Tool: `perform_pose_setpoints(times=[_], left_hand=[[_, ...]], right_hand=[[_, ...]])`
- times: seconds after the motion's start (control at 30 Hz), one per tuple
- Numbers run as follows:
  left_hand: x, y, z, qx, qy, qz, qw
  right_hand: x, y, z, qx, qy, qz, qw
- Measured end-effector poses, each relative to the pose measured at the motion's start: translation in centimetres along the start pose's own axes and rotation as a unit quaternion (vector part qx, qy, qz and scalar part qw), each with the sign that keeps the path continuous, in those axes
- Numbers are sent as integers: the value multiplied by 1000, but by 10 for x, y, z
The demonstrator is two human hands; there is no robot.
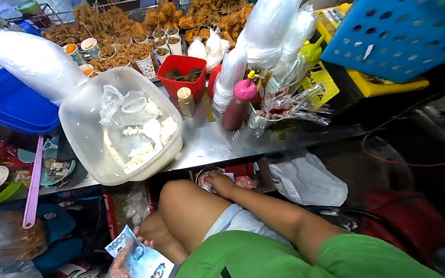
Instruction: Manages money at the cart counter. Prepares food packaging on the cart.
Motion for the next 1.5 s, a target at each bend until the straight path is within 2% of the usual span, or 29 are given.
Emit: perform_pose_setpoints(times=[0.07, 0.2, 0.37, 0.5, 0.6, 0.83, 0.9, 0.97, 1.03, 1.1, 1.27, 1.37, 1.5], left_hand=[[1, 0, 2, 11, -16, -3, 1000], [0, 3, -9, 38, -56, -12, 998], [2, 7, -22, 43, -35, -5, 998], [0, 2, -11, 56, -62, -20, 996], [1, 2, -6, 37, -39, -10, 998], [5, 1, -17, 43, -38, -14, 998], [6, 1, -16, 26, -34, -9, 999], [6, 2, -15, 22, -33, -9, 999], [6, 1, -15, 26, -33, -8, 999], [6, 1, -14, 28, -30, -8, 999], [6, 2, -15, 44, -12, -8, 999], [7, 4, -17, 33, 5, -3, 999], [3, 3, -11, 9, -6, -1, 1000]], right_hand=[[-19, -1, 2, 15, -22, 53, 998], [-40, -8, 6, 27, -32, 87, 995], [-38, -8, 4, 15, -35, 109, 993], [-39, -13, 7, 33, -46, 40, 998], [-39, -18, 13, 56, -68, -2, 996], [-51, -20, 61, 120, -146, 40, 981], [-57, -30, 75, 116, -194, 12, 974], [-61, -44, 75, 113, -175, -78, 975], [-65, -56, 65, 136, -122, -176, 967], [-65, -56, 53, 180, -101, -219, 954], [-37, -9, 37, 211, -92, -148, 962], [-6, 3, 18, 181, -93, -100, 974], [9, 10, 4, 145, -10, -76, 986]])
Point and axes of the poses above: each hand's wrist, its own x-axis towards the middle knuckle, its own z-axis out of the back of the hand, y = z × x, the point moved 8 cm from there along x, towards the middle knuckle, and after that the axes turned 7 degrees about -y, right-handed, at the moved point
